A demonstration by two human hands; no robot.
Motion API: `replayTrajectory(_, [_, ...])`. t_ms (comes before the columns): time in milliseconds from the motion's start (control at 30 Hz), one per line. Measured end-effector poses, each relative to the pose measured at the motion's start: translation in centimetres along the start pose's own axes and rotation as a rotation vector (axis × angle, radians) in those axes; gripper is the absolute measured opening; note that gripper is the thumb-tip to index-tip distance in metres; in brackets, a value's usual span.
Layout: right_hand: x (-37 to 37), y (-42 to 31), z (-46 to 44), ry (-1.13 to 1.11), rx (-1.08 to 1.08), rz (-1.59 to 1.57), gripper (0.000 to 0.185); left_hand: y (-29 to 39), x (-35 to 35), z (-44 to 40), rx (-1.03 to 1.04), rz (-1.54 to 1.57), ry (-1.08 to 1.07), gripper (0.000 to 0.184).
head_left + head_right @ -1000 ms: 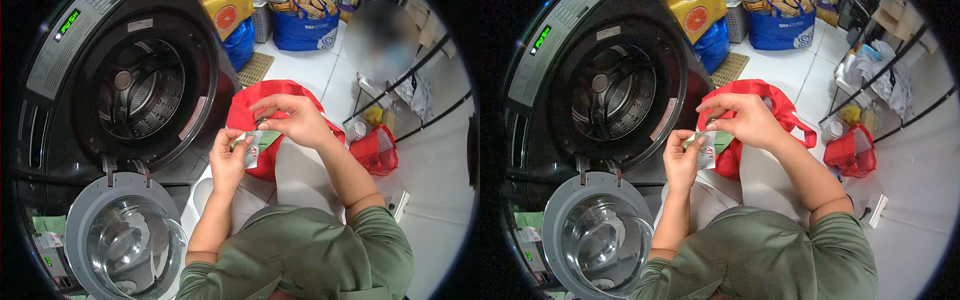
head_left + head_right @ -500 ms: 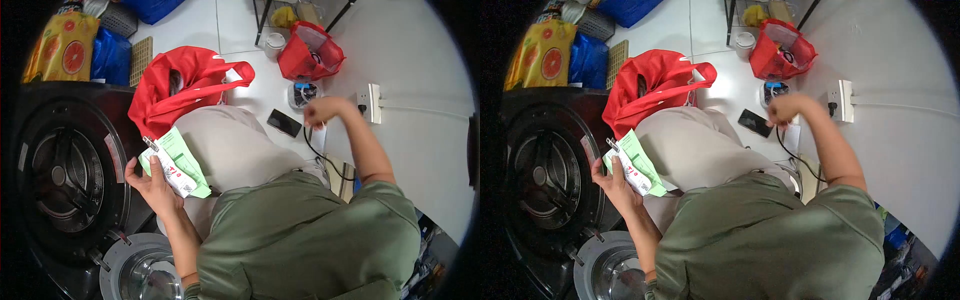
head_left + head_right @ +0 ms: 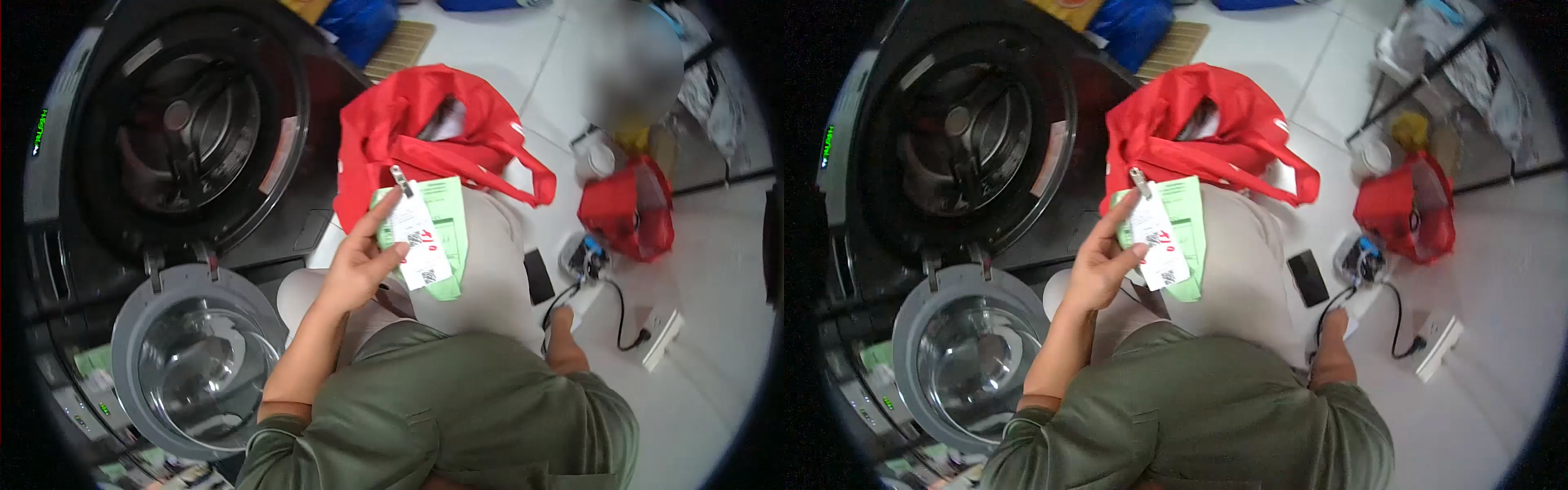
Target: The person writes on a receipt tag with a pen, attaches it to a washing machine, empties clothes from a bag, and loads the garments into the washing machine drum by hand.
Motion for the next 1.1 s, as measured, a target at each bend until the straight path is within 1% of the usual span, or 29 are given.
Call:
replayTrajectory(33, [0.3, 0.4, -0.6, -0.031, 0.053, -0.028, 0.025, 0.0, 0.0, 0.1, -0.006, -0.021, 0.005, 0.065])
replayTrajectory(100, [-4.0, -1.0, 2.0, 0.141, 0.331, -0.323, 0.020, -0.8, -0.3, 0.1, 0.000, 0.003, 0.029, 0.064])
replayTrajectory(200, [-1.7, 1.3, 0.4, 0.009, 0.638, -0.697, 0.020, -1.1, -0.3, 0.3, -0.004, 0.084, 0.045, 0.062])
replayTrajectory(267, [-7.1, -0.5, 4.3, -0.028, 0.711, -1.110, 0.019, -1.7, -1.1, 0.4, 0.029, 0.110, 0.072, 0.061])
replayTrajectory(300, [-11.3, -2.2, 7.0, -0.042, 0.765, -1.302, 0.019, -1.7, -1.5, 0.5, 0.044, 0.124, 0.084, 0.060])
replayTrajectory(367, [-19.3, -6.1, 12.2, 0.146, 0.480, -1.014, 0.019, -1.3, -2.0, 0.8, 0.039, 0.252, 0.113, 0.056])
replayTrajectory(400, [-21.9, -7.3, 13.3, 0.238, 0.346, -0.859, 0.020, -1.2, -2.1, 1.0, 0.035, 0.321, 0.124, 0.055])
replayTrajectory(467, [-24.6, -8.3, 13.0, 0.380, 0.161, -0.893, 0.014, -0.5, -2.1, 1.3, 0.073, 0.324, 0.158, 0.052])
replayTrajectory(500, [-25.4, -8.2, 11.3, 0.505, 0.009, -1.008, 0.012, -0.3, -2.0, 1.4, 0.091, 0.324, 0.172, 0.051])
replayTrajectory(533, [-29.3, -9.8, 11.1, 0.796, -0.201, -0.913, 0.009, -0.3, -2.0, 1.7, 0.109, 0.346, 0.164, 0.049])
replayTrajectory(567, [-35.8, -12.8, 13.2, 0.632, -0.208, -1.173, 0.007, -0.4, -1.9, 1.8, 0.125, 0.367, 0.150, 0.048])
replayTrajectory(600, [-40.8, -14.5, 13.8, 0.452, -0.340, -1.329, 0.010, -0.6, -1.8, 1.8, 0.141, 0.389, 0.133, 0.046])
replayTrajectory(633, [-46.0, -17.8, 16.3, 0.641, -0.419, -1.297, 0.016, -1.1, -1.9, 1.8, 0.117, 0.394, 0.124, 0.044])
replayTrajectory(667, [-48.9, -20.0, 17.1, 0.591, -0.511, -1.446, 0.018, -2.1, -2.1, 1.8, 0.091, 0.398, 0.114, 0.042])
replayTrajectory(700, [-51.1, -21.7, 18.0, 0.534, -0.602, -1.591, 0.020, -2.7, -2.0, 2.0, 0.062, 0.401, 0.105, 0.041])
replayTrajectory(733, [-53.1, -23.5, 19.6, 0.480, -0.724, -1.636, 0.020, -2.9, -1.6, 2.4, 0.044, 0.361, 0.089, 0.039])
replayTrajectory(800, [-54.9, -26.6, 22.1, 0.363, -0.982, -1.673, 0.019, -3.0, -0.3, 3.4, 0.006, 0.277, 0.059, 0.034])
replayTrajectory(833, [-54.9, -27.8, 23.0, 0.300, -1.115, -1.662, 0.018, -3.2, 0.3, 3.8, 0.057, 0.209, 0.075, 0.034])
replayTrajectory(900, [-54.0, -30.3, 23.8, 0.145, -1.079, -1.639, 0.016, -3.3, 1.4, 4.3, 0.162, 0.071, 0.108, 0.033])
replayTrajectory(933, [-53.6, -31.4, 23.8, 0.077, -0.997, -1.677, 0.015, -2.8, 1.8, 4.6, 0.223, -0.039, 0.116, 0.037])
replayTrajectory(967, [-53.1, -32.3, 23.5, 0.009, -0.917, -1.712, 0.015, -2.8, 1.9, 4.9, 0.229, -0.084, 0.110, 0.039])
replayTrajectory(1000, [-52.1, -32.9, 22.8, 0.068, -0.885, -1.727, 0.016, -2.9, 1.8, 5.0, 0.240, -0.131, 0.108, 0.040])
replayTrajectory(1100, [-51.1, -31.2, 22.1, 0.264, -0.855, -1.451, 0.018, -2.6, 1.5, 5.2, 0.258, -0.209, 0.081, 0.042])
Point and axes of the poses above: each hand's wrist, its own z-axis away from the middle knuckle, its own x-axis out of the palm, y = z × x, the point moved 1 cm from there along -z, towards the middle knuckle, and after that the axes turned 4 degrees about z, right-handed, at the moved point
